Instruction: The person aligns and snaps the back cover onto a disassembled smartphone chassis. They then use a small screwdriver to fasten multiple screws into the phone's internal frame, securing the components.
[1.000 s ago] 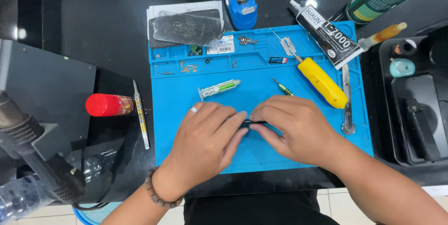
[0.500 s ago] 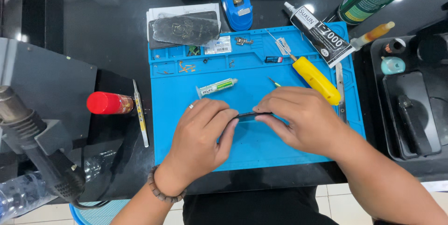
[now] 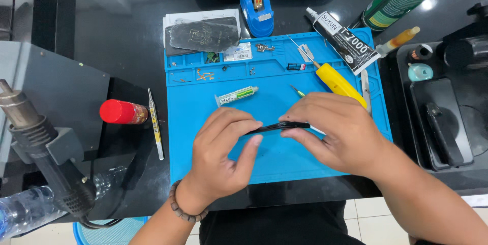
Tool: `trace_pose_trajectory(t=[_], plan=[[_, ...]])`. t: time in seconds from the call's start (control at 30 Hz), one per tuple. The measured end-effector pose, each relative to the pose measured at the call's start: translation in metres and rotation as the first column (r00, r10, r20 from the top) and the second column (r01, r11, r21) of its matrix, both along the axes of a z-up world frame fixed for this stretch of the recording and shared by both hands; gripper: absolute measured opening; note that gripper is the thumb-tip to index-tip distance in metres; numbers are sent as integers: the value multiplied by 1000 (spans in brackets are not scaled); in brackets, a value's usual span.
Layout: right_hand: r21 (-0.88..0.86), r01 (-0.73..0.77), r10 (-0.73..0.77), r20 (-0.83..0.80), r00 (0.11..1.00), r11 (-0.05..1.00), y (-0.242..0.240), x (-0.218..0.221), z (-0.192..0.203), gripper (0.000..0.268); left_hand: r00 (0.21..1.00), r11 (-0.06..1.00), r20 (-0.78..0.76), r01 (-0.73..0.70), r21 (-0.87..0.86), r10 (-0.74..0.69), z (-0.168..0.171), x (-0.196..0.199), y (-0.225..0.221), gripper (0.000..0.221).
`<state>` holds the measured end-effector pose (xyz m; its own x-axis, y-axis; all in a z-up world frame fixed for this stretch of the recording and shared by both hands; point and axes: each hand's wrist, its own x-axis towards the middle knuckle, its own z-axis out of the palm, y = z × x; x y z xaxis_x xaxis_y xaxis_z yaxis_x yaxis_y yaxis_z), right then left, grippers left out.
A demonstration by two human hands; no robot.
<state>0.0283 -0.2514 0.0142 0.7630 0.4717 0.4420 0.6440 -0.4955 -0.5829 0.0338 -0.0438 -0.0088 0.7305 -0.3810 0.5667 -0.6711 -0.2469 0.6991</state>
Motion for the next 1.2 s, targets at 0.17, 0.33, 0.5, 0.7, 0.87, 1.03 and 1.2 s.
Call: trace_pose_trajectory(t=[0.17, 0.33, 0.5, 0.7, 0.87, 1.03, 1.2], plan=[[-3, -36, 37, 49, 998, 999, 13, 1, 9, 17, 999, 999, 6, 33, -18, -33, 8, 0, 0, 25], [13, -45, 43, 79, 996, 999, 22, 1, 15, 14, 998, 995, 18, 69, -75, -68, 12, 3, -3, 20], [42, -54, 51, 64, 997, 998, 25, 1, 15, 13, 999, 991, 22, 46, -122, -44, 5, 2, -1, 15], [55, -23, 27, -63, 998, 998, 16, 0, 1, 16, 974, 953, -225, -76, -295, 8, -4, -3, 6, 16], [75, -57, 56, 18, 998, 996, 22, 2, 6, 15, 988, 990, -140, 46, -133, -65, 6, 2, 9, 25], [107, -79, 69, 98, 993, 991, 25, 2, 5, 14, 1000, 996, -12, 24, -86, -25, 7, 3, 4, 16], [134, -46, 35, 81, 996, 990, 25, 1, -4, 17, 1000, 994, -10, 2, -109, -3, 7, 2, 3, 12]])
